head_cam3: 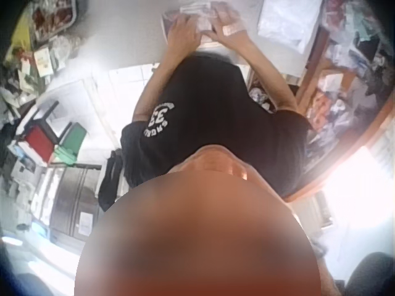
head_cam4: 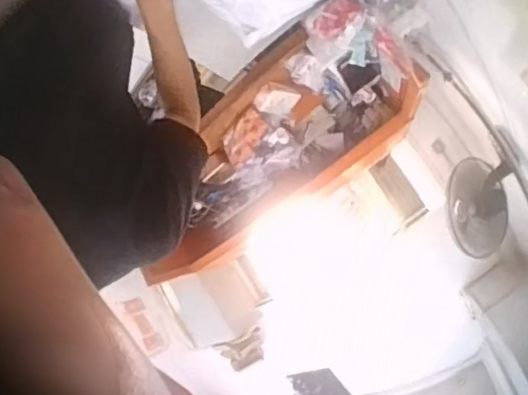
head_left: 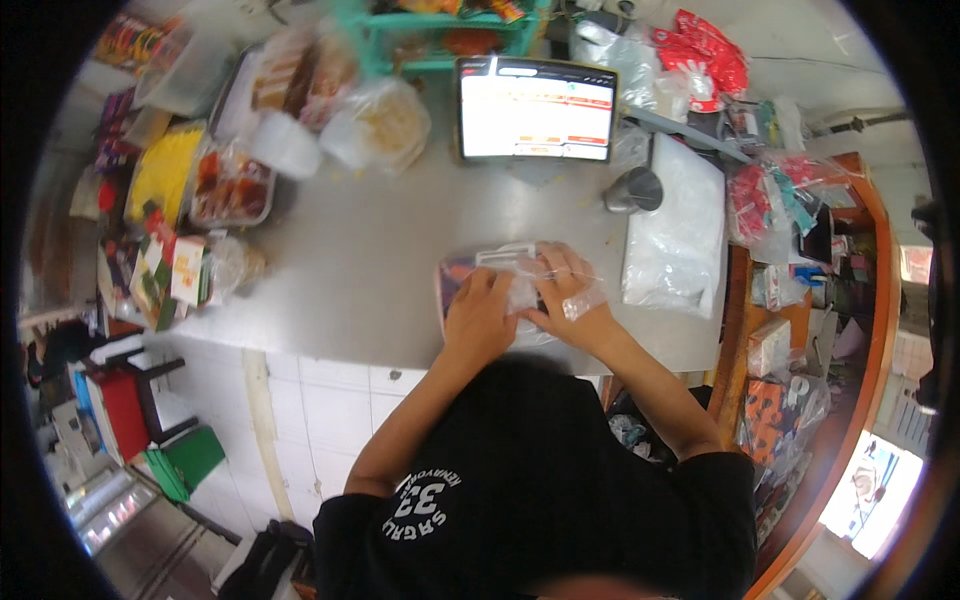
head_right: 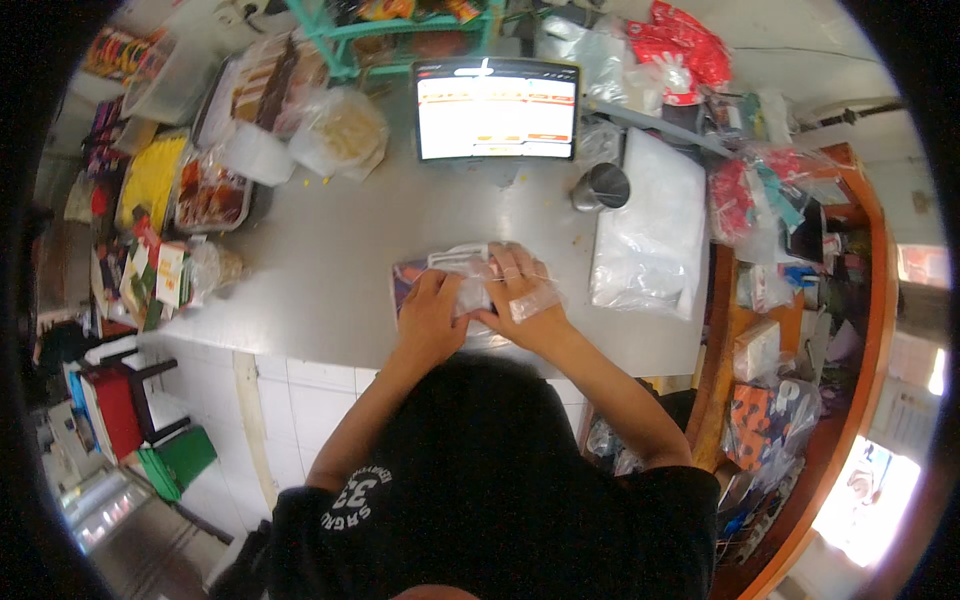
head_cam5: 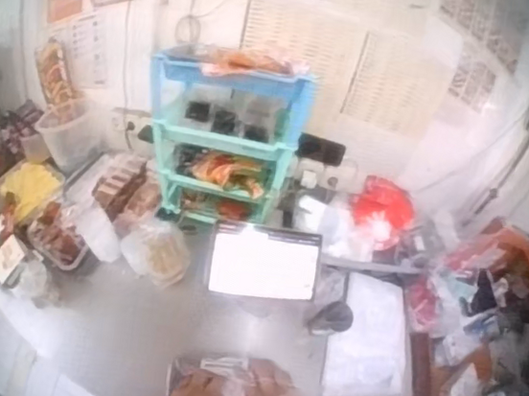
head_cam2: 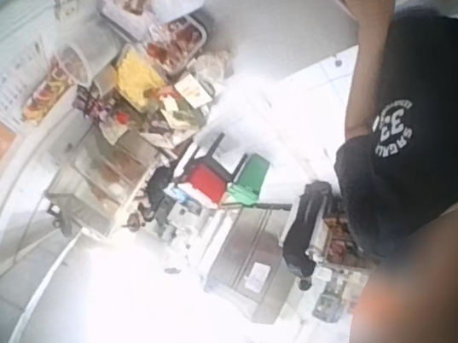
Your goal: The person packs multiple snack boxes and small items into plastic bags at a retail counter. They open bags, insert items, fold and seal the bags, and place them on the counter. A coworker is visible nearby handling other items.
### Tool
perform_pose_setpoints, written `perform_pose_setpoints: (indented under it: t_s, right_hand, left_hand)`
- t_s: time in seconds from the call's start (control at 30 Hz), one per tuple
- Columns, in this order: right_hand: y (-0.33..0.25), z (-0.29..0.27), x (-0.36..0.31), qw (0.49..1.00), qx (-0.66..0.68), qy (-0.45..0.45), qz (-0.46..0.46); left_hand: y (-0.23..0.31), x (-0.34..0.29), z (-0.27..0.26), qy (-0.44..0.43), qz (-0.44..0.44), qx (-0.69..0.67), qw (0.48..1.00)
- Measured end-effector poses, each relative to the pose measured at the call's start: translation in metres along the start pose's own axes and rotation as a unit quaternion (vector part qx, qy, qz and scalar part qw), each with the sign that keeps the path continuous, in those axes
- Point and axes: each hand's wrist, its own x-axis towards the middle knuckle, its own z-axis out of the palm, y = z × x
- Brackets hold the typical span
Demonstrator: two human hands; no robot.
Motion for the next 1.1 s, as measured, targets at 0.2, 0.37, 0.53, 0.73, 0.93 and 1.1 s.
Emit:
perform_pose_setpoints:
  t_s: [0.2, 0.37, 0.53, 0.73, 0.93, 1.1]
  right_hand:
    - [0.004, -0.076, 0.017, 0.972, 0.084, -0.21, 0.056]
    - [0.085, -0.187, 0.053, 0.952, 0.275, -0.13, -0.029]
    - [0.283, -0.17, 0.149, 0.954, -0.025, 0.179, 0.241]
    - [0.4, -0.094, 0.162, 0.95, -0.211, 0.102, 0.204]
    - [0.404, -0.126, 0.158, 0.971, -0.081, 0.144, 0.175]
    - [0.4, -0.152, 0.163, 0.955, 0.017, 0.15, 0.257]
  left_hand:
    - [0.012, 0.019, -0.014, -0.159, -0.079, 0.069, 0.982]
    - [0.035, 0.039, -0.015, -0.205, -0.158, 0.122, 0.958]
    - [0.047, 0.055, -0.011, -0.235, -0.239, 0.128, 0.933]
    - [0.039, 0.053, -0.024, -0.236, -0.204, 0.097, 0.945]
    - [0.035, 0.041, -0.066, -0.259, -0.142, -0.144, 0.944]
    - [0.051, 0.043, -0.107, -0.306, -0.08, -0.14, 0.938]
